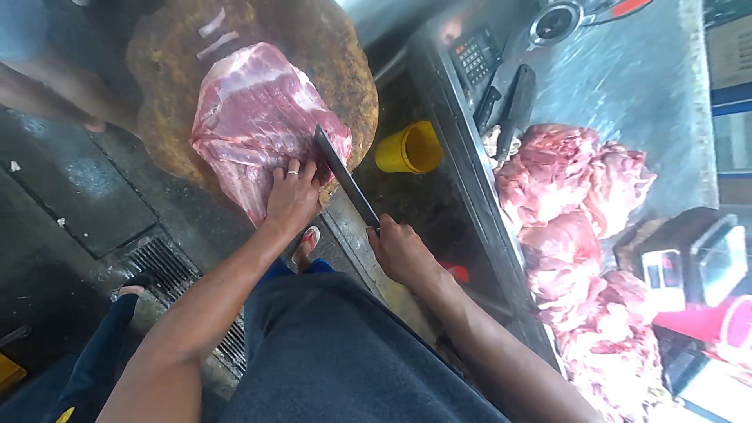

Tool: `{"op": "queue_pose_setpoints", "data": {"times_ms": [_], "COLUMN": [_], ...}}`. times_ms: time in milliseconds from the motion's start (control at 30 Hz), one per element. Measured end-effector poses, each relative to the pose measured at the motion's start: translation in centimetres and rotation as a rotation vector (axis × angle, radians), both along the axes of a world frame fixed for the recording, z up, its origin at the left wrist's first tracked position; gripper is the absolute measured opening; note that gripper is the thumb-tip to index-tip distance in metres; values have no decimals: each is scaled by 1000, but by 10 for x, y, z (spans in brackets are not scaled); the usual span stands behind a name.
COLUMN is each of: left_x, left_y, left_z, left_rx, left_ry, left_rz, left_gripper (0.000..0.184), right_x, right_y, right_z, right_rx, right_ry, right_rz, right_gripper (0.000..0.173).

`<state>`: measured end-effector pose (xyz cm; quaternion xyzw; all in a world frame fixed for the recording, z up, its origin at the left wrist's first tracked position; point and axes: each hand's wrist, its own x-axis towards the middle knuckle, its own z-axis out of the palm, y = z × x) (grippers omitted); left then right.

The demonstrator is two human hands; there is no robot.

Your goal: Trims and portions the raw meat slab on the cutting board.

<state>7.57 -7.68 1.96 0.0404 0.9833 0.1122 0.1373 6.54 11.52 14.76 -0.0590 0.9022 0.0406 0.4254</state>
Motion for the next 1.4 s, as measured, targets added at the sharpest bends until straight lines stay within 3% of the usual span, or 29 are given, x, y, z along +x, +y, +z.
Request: {"op": "queue_pose_setpoints", "data": {"times_ms": [467, 633, 833, 1000, 1233, 1400], "left_x": [1, -2, -20, -17, -17, -18], "left_y": [-2, -7, -16, -16, -15, -13], "left_z": [-3, -1, 3, 1, 2, 3], "left_rx": [40, 166, 143, 116, 77, 68], "left_ry": [31, 26, 1, 14, -11, -20], "left_rz": [-8, 67, 133, 110, 102, 97], "left_gripper": [49, 50, 70, 63, 48, 49], "right_x": [10, 13, 13, -13, -12, -13], "right_y": [3, 11, 32, 18, 12, 11], "right_z": [10, 16, 29, 14, -3, -6], "right_rx": [29, 13, -136, -167, -125, -99], "right_ry": [-62, -76, 127, 118, 44, 39], "right_rz": [-46, -52, -77, -17, 2, 0], "right_gripper": [35, 35, 35, 32, 33, 34]}}
